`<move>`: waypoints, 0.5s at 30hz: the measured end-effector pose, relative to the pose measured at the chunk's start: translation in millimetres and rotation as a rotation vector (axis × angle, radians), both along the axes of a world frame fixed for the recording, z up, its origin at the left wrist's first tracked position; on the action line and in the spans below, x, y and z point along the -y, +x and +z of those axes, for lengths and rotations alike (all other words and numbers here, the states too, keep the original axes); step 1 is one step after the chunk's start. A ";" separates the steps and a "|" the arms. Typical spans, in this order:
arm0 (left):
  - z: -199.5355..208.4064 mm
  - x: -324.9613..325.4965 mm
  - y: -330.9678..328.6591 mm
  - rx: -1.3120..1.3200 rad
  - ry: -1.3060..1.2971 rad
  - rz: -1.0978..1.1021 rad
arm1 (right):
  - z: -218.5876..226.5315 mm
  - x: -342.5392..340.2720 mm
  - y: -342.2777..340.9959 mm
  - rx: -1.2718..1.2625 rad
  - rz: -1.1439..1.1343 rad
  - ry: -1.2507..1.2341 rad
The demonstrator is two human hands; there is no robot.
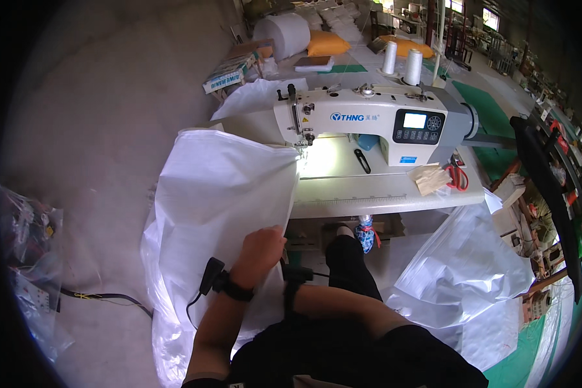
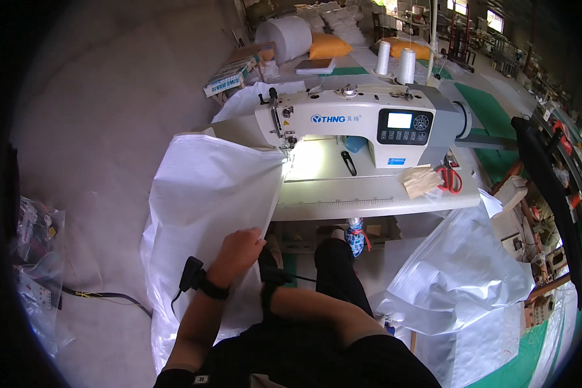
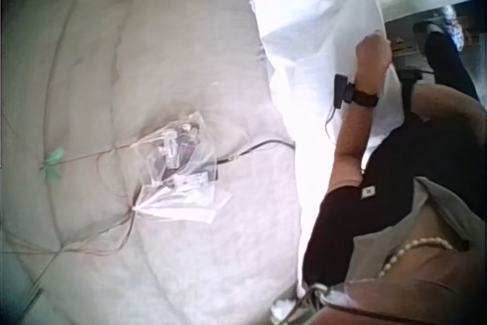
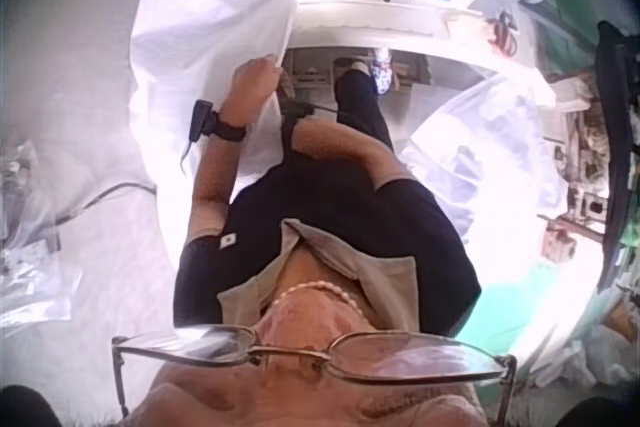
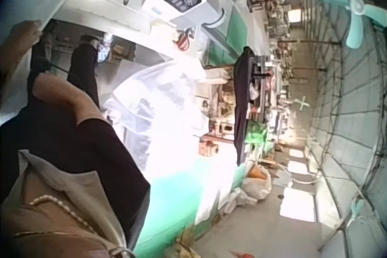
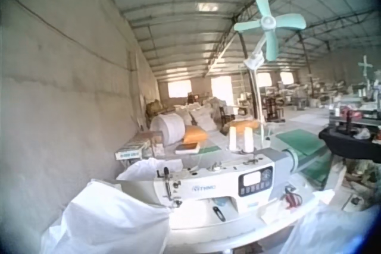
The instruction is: The recorder is sewing along the edge of a large white plastic sheet using an industrial sewing machine.
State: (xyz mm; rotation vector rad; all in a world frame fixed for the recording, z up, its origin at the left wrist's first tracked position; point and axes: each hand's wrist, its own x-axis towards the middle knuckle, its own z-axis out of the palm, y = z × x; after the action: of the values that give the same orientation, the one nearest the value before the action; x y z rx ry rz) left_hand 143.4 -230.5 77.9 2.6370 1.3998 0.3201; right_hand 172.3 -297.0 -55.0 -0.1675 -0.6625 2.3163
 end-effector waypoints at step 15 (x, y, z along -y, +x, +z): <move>-75.0 32.8 -14.5 0.316 -0.088 0.037 | 10.7 52.7 83.6 0.820 -0.439 -0.038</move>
State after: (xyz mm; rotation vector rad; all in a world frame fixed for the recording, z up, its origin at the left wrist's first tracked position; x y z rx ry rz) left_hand 128.9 -263.2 2.9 2.3642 1.3257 0.6324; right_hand 255.9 -349.6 -44.3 -1.1941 -0.8573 1.7796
